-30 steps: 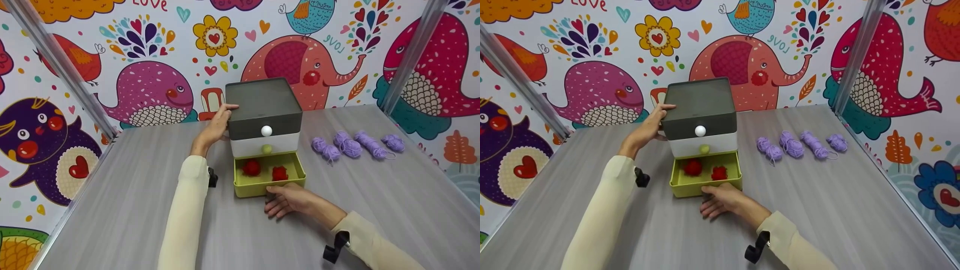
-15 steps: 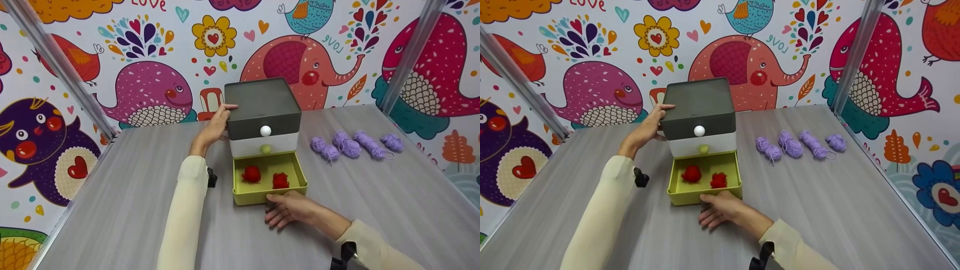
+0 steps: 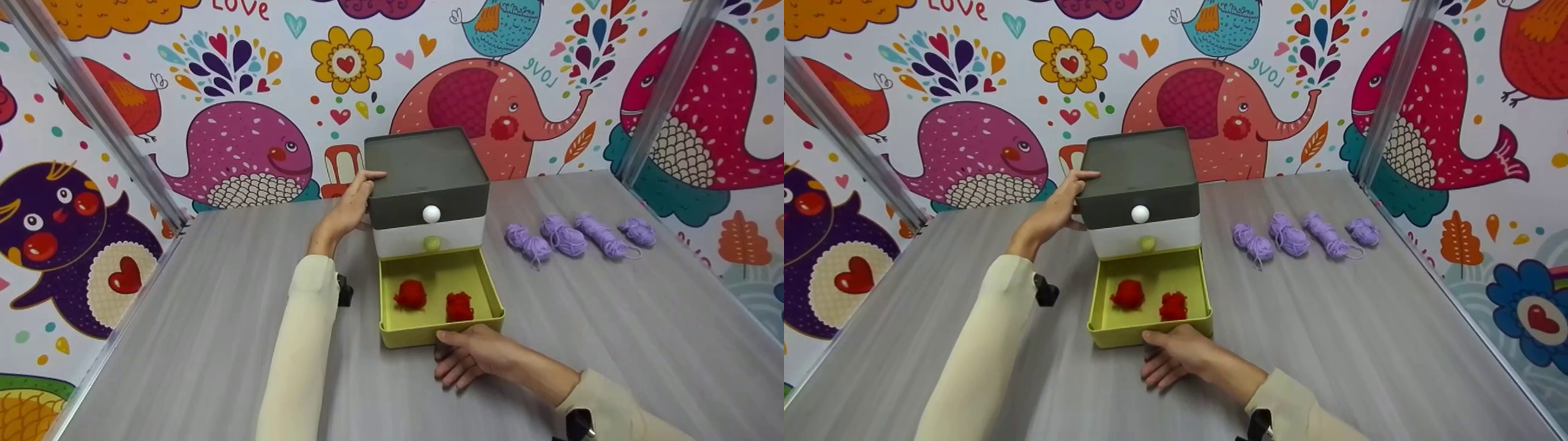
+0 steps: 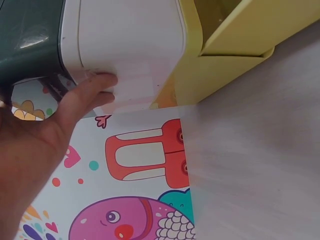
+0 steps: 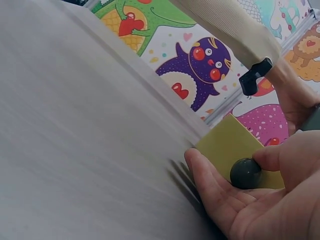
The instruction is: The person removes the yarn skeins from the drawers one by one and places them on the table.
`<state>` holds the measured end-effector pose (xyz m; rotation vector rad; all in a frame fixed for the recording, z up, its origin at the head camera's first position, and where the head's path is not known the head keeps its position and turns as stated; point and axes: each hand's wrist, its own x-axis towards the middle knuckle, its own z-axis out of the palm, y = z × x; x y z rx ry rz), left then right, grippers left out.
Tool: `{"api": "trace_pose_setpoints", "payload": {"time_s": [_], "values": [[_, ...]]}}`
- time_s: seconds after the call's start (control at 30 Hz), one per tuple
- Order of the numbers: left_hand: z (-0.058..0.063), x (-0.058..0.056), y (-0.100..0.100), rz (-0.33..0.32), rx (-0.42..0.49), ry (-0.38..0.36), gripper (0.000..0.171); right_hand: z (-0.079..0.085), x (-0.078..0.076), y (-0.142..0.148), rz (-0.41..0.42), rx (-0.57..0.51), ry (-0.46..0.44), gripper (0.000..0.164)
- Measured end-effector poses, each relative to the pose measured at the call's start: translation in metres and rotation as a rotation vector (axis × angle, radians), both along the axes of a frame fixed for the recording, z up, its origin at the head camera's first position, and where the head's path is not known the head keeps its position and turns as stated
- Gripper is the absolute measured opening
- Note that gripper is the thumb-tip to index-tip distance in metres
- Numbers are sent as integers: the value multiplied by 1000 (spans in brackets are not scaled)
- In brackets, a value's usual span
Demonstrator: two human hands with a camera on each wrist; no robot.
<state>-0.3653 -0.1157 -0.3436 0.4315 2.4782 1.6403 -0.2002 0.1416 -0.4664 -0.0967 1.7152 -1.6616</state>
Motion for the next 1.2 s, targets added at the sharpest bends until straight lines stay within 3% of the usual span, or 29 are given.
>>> {"api": "trace_pose_setpoints", "payload": {"time_s": [0.5, 0.77, 1.0, 1.2], "values": [[2, 0, -1, -4, -12, -5, 39, 0, 9, 2, 13, 11, -19, 52], [2, 0, 0, -5, 8, -20, 38, 7, 8, 6, 60, 129, -7, 57], [2, -1, 0, -4, -9, -23, 38, 24, 9, 11, 164, 254, 124, 51], [3, -1, 0, -6, -17, -20, 38, 41, 3, 13, 185, 208, 252, 37]]}}
